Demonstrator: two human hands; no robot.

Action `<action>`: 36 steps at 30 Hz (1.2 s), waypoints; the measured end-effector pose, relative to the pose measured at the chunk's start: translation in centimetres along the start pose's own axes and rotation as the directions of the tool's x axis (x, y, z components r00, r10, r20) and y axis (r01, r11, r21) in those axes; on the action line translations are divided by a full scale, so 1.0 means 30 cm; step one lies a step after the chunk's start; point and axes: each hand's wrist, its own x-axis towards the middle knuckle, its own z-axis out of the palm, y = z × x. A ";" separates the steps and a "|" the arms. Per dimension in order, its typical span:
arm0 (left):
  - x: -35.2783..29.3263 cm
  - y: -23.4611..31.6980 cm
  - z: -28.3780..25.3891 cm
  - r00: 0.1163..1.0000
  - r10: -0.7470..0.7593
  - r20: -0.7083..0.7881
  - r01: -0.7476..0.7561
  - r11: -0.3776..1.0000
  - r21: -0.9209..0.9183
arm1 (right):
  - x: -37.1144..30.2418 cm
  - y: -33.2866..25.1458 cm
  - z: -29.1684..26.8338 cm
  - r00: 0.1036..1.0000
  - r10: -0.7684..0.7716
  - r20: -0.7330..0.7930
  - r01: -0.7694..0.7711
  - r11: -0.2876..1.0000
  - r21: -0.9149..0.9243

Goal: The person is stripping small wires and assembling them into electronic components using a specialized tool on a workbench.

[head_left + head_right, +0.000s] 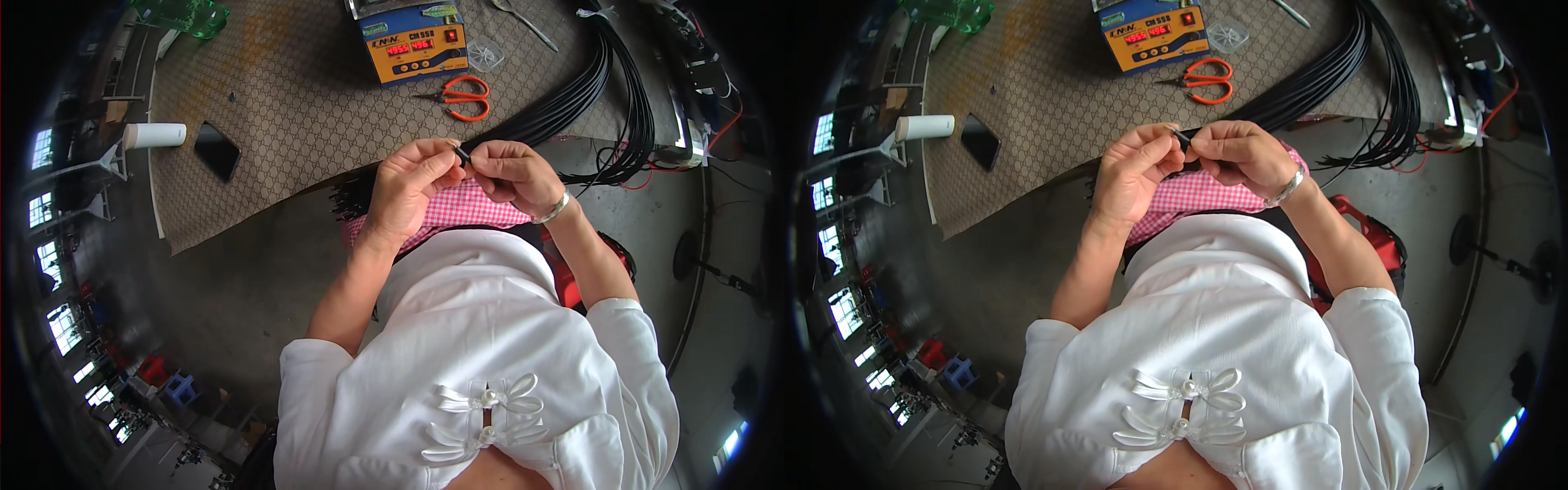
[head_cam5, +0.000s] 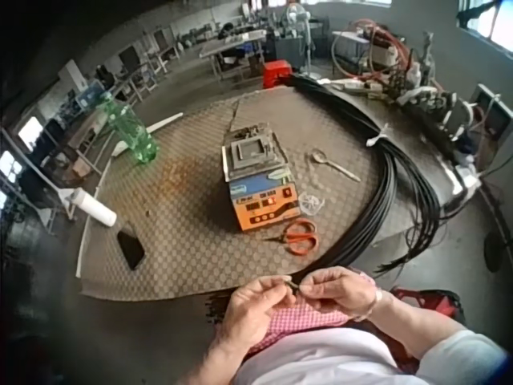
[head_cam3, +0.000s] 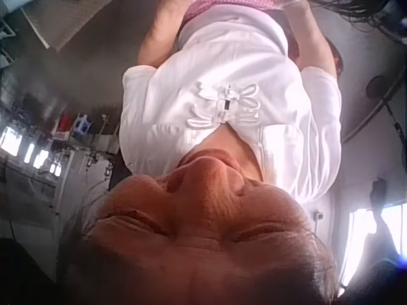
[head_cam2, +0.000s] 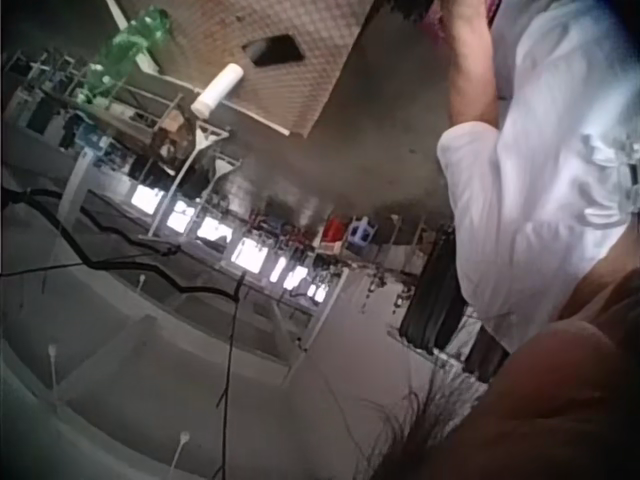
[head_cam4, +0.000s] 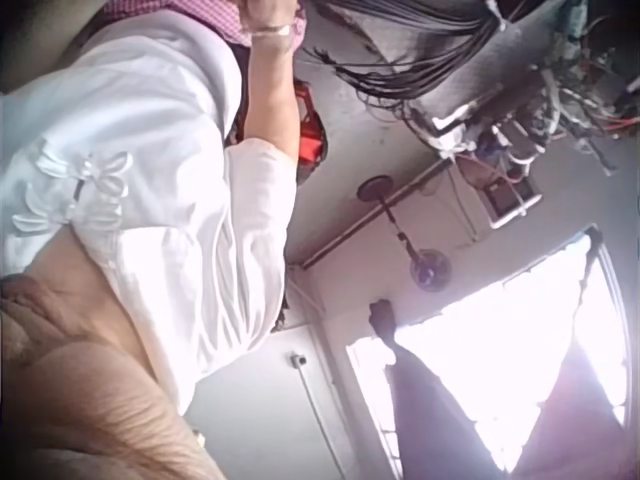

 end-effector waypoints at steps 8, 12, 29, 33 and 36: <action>-0.037 -0.025 -0.003 0.969 0.242 -0.048 -0.210 0.912 0.353 | -0.006 0.029 0.017 1.000 0.008 0.011 -0.008 1.000 -0.020; -0.033 -0.032 -0.007 0.984 0.174 -0.036 -0.172 0.984 0.056 | 0.007 0.047 0.029 0.998 -0.031 0.058 0.025 0.995 0.101; 0.010 -0.006 -0.003 0.996 0.091 0.003 -0.089 0.980 -0.181 | 0.058 -0.004 0.024 0.991 -0.134 -0.009 0.134 0.985 0.107; -0.003 0.019 0.001 0.979 0.190 -0.077 -0.184 0.980 0.077 | 0.064 -0.009 0.027 0.979 -0.172 -0.111 0.163 0.983 -0.084; -0.005 0.024 -0.002 0.968 0.237 -0.080 -0.215 0.953 0.213 | 0.067 0.005 0.019 0.971 -0.193 -0.138 0.171 0.973 -0.158</action>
